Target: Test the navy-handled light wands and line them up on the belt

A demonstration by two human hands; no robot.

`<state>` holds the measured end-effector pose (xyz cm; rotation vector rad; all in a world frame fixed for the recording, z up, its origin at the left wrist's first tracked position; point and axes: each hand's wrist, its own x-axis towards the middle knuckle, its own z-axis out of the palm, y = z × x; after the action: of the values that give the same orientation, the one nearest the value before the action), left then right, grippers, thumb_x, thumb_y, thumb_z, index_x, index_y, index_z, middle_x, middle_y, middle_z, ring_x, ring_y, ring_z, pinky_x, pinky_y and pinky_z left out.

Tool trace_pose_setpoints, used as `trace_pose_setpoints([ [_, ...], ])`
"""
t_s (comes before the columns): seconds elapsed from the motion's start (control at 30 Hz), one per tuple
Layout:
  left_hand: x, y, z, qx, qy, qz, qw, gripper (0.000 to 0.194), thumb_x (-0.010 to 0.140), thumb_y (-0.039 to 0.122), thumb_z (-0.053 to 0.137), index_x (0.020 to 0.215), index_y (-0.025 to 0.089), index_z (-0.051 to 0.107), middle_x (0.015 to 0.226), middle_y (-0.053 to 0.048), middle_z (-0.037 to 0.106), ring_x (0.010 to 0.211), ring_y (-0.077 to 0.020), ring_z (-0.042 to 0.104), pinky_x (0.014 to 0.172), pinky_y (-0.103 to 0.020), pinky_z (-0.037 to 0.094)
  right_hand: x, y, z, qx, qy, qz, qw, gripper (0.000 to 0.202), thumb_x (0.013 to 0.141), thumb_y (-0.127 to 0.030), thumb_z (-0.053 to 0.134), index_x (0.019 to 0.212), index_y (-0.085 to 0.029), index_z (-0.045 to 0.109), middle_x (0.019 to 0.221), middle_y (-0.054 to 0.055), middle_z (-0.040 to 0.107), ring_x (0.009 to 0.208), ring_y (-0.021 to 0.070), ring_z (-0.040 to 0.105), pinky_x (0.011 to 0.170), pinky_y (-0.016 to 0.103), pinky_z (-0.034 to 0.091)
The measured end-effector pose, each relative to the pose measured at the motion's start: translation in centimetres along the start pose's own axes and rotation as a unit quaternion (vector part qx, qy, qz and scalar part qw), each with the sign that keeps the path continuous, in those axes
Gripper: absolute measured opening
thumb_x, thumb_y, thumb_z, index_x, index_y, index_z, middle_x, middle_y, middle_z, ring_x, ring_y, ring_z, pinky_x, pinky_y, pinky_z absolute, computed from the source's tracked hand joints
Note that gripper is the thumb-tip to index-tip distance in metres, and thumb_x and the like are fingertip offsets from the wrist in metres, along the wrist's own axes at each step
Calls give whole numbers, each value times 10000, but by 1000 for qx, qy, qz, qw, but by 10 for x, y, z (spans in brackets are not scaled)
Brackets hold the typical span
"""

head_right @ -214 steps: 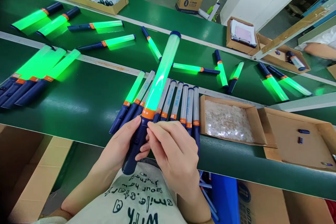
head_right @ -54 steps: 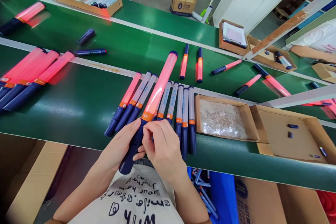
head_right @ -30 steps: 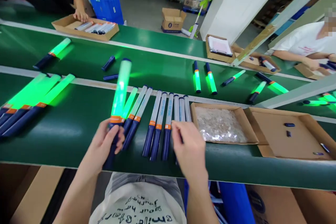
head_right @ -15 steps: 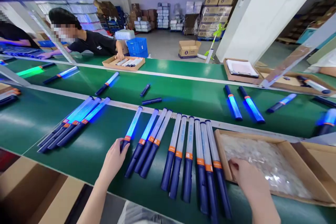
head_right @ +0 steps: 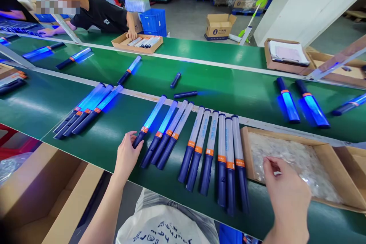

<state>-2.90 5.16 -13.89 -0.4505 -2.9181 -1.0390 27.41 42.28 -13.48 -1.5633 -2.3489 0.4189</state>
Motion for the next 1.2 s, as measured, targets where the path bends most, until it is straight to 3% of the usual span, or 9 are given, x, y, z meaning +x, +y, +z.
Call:
trace_pose_setpoints([
  [0.13,-3,2,-3,1,8,8,1000,293,964,296,581,1233,204,651,1118,-121,692,1017,-307,708,892,-433,569,-2,-5,-4,19,-9,3,1000,239,808,-496,644,887,-282,712,829,98,751,641,266,670,624,376,385],
  [0.27,-7,6,-5,-6,16,16,1000,344,1000,316,564,1311,221,676,1108,-106,704,967,-277,704,891,-406,561,-4,-9,-7,8,-8,5,1000,259,838,-509,603,914,-282,702,854,91,754,699,290,694,666,398,418],
  [0.4,-7,5,-4,-24,24,17,999,325,1002,348,575,1263,217,717,1096,-106,730,971,-268,712,921,-395,566,-7,-10,-7,8,-4,-17,1000,259,846,-486,616,939,-266,715,855,96,753,692,276,684,667,389,420],
  [0.8,-5,3,-3,-120,4,-26,992,384,918,420,641,1231,207,701,1070,-113,737,995,-292,713,1003,-486,561,-8,-10,-10,14,-11,-19,1000,174,859,-415,699,968,-282,725,888,66,754,715,242,677,676,371,437],
  [1.03,4,9,-8,-258,-109,-84,956,614,952,576,553,1371,128,577,1001,-121,795,852,-238,788,847,-395,654,-14,-2,-6,0,32,-48,998,282,917,-488,595,1007,-257,728,897,109,764,716,273,692,669,396,439],
  [1.1,7,8,-8,-252,-114,-87,957,603,965,573,521,1355,121,600,999,-131,803,837,-234,775,800,-375,641,-17,-5,-9,7,50,-52,997,322,933,-508,573,1030,-246,734,906,115,769,735,277,704,688,403,459],
  [1.2,11,4,-4,-198,-80,-79,974,565,942,522,547,1344,132,625,976,-121,791,849,-241,737,780,-361,595,-25,-22,-14,79,80,-57,992,318,908,-498,634,1023,-229,761,980,127,780,762,249,720,733,385,523],
])
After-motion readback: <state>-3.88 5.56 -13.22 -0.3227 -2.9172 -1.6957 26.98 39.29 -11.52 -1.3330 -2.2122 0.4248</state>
